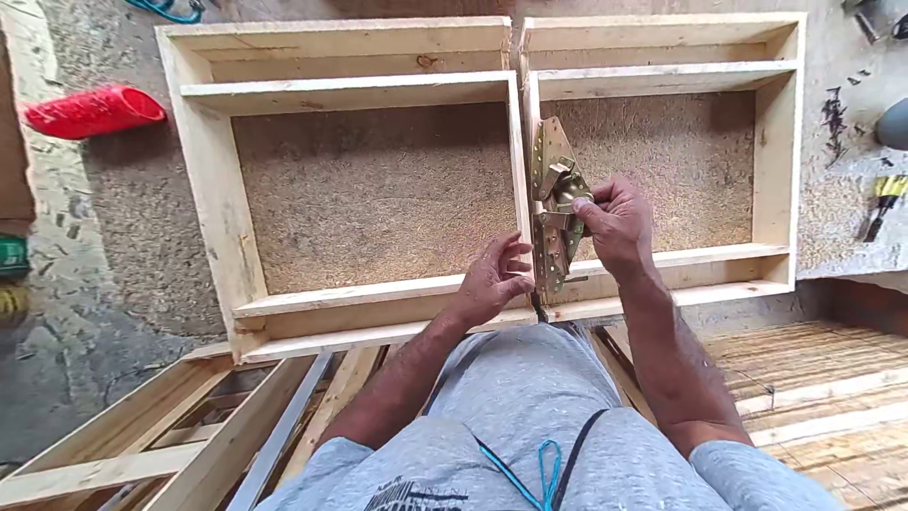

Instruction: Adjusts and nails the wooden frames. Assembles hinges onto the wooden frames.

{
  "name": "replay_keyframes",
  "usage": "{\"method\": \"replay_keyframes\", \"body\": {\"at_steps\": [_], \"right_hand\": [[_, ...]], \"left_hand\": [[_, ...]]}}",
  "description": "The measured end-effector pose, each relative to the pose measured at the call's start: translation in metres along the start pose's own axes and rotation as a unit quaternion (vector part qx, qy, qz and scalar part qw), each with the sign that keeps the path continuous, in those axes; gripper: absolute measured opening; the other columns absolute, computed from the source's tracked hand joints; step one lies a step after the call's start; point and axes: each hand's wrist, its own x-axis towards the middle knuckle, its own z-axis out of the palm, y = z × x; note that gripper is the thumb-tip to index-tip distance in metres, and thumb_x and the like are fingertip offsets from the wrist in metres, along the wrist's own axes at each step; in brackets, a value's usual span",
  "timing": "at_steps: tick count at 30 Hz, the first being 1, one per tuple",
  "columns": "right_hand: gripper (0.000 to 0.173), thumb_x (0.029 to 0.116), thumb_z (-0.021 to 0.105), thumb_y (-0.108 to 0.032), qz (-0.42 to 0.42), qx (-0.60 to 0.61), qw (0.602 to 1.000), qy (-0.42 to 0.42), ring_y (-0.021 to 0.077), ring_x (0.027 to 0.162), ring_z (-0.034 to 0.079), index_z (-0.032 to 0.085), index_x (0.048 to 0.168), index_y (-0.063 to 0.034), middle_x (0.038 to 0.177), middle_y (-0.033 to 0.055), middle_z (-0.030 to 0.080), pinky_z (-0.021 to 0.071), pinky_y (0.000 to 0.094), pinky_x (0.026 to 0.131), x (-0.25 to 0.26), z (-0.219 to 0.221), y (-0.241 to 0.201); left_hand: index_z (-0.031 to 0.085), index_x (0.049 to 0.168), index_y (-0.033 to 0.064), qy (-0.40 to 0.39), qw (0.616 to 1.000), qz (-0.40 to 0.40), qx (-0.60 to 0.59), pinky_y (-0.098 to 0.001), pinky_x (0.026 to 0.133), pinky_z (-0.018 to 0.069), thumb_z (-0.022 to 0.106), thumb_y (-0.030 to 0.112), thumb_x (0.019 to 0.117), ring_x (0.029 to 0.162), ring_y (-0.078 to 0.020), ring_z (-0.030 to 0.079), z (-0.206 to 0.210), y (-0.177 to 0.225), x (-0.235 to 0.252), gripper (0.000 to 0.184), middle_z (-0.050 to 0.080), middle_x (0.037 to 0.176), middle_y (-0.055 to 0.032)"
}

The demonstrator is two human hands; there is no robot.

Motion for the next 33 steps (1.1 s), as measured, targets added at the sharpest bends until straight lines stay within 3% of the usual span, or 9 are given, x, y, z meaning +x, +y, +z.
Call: {"method": "replay_keyframes", "body": {"at_steps": [3,7,10,12,15,18,23,29,33], "right_hand": [[0.017,0.0919,0.07,-0.006,0.049,0.046,0.998,0.015,0.0209,0.062,0.072,0.056,0.101,-0.0013,0.077,0.0092,0.072,0.0658,0.0386,0.061,-0.017,0.021,-0.009],[0.033,0.0921,0.076,-0.029,-0.109,-0.14,0.982,-0.065,0.0108,0.081,0.073,0.061,0.105,-0.0039,0.091,0.0032,0.074,0.0638,0.0302,0.074,-0.027,0.001,-0.013],[0.067,0.0822,0.079,-0.059,-0.342,-0.369,0.863,-0.051,0.031,0.129,0.058,0.064,0.125,-0.0103,0.124,0.016,0.067,0.0467,0.0515,0.11,-0.003,-0.035,-0.011],[0.068,0.0841,0.078,-0.057,-0.413,-0.438,0.798,-0.036,0.0408,0.143,0.044,0.061,0.141,-0.0246,0.139,0.0193,0.06,0.031,0.0631,0.119,0.029,-0.047,-0.015],[0.036,0.0964,0.07,-0.044,-0.483,-0.438,0.758,-0.029,0.0393,0.139,0.047,0.072,0.124,-0.0209,0.132,0.019,0.061,0.0309,0.0596,0.12,0.091,-0.05,-0.032],[0.027,0.1043,0.059,-0.035,-0.497,-0.433,0.741,-0.125,0.0278,0.116,0.068,0.074,0.115,-0.0158,0.116,0.0082,0.074,0.0543,0.0479,0.099,0.172,-0.045,-0.048],[0.028,0.1066,0.056,-0.029,-0.465,-0.33,0.815,-0.109,0.0284,0.078,0.07,0.074,0.114,-0.0091,0.085,0.0125,0.069,0.0575,0.0471,0.071,0.297,-0.016,-0.023],[0.028,0.1063,0.053,-0.025,-0.389,-0.378,0.825,-0.158,0.032,0.089,0.074,0.074,0.121,-0.0147,0.096,0.0134,0.076,0.0589,0.0549,0.078,0.353,0.017,0.039],[0.04,0.1085,0.044,-0.044,-0.336,-0.434,0.806,-0.223,0.027,0.074,0.071,0.07,0.124,-0.0184,0.081,0.0059,0.072,0.0553,0.0524,0.064,0.348,0.007,0.035]], "left_hand": [[0.023,0.158,-0.0006,0.052,0.996,-0.049,-0.048,-0.0429,0.085,0.0657,0.095,0.042,0.0661,0.106,-0.0243,0.072,0.022,0.017,0.004,0.125,0.059,0.138,-0.0157],[0.039,0.155,0.0059,0.014,0.988,-0.085,0.129,-0.036,0.098,0.0591,0.089,0.035,0.0687,0.115,-0.0123,0.067,-0.003,0.038,0.017,0.104,0.066,0.133,-0.0071],[0.043,0.153,0.0059,-0.094,0.981,-0.041,0.164,-0.0339,0.095,0.0597,0.086,0.037,0.0727,0.112,-0.0098,0.068,-0.041,0.065,0.035,0.096,0.067,0.131,-0.0061],[0.047,0.148,0.0046,-0.143,0.98,-0.007,0.139,-0.0256,0.073,0.0583,0.083,0.052,0.0757,0.089,-0.0057,0.066,-0.062,0.081,0.063,0.093,0.069,0.115,-0.0024],[0.053,0.147,0.0104,-0.208,0.963,-0.035,0.168,-0.0218,0.056,0.0534,0.082,0.048,0.0746,0.075,-0.0053,0.065,-0.095,0.109,0.125,0.087,0.072,0.106,-0.0014],[0.058,0.146,0.0159,-0.209,0.95,-0.069,0.221,-0.0191,0.046,0.0459,0.078,0.039,0.0782,0.064,-0.0063,0.062,-0.116,0.139,0.186,0.075,0.073,0.099,-0.0035],[0.072,0.13,0.0168,-0.011,0.902,0.055,0.429,-0.0297,0.098,0.0569,0.066,0.023,0.0999,0.106,-0.0037,0.07,-0.157,0.156,0.275,0.031,0.076,0.117,0.0016],[0.073,0.128,0.0176,0.032,0.815,0.087,0.572,-0.0451,0.108,0.0509,0.057,0.023,0.106,0.119,-0.0192,0.068,-0.188,0.085,0.315,0.028,0.073,0.126,-0.0056],[0.072,0.13,0.0267,-0.005,0.806,0.053,0.589,-0.0516,0.1,0.0539,0.053,0.053,0.1031,0.116,-0.0205,0.068,-0.196,0.064,0.31,0.042,0.072,0.124,-0.0033]]}}
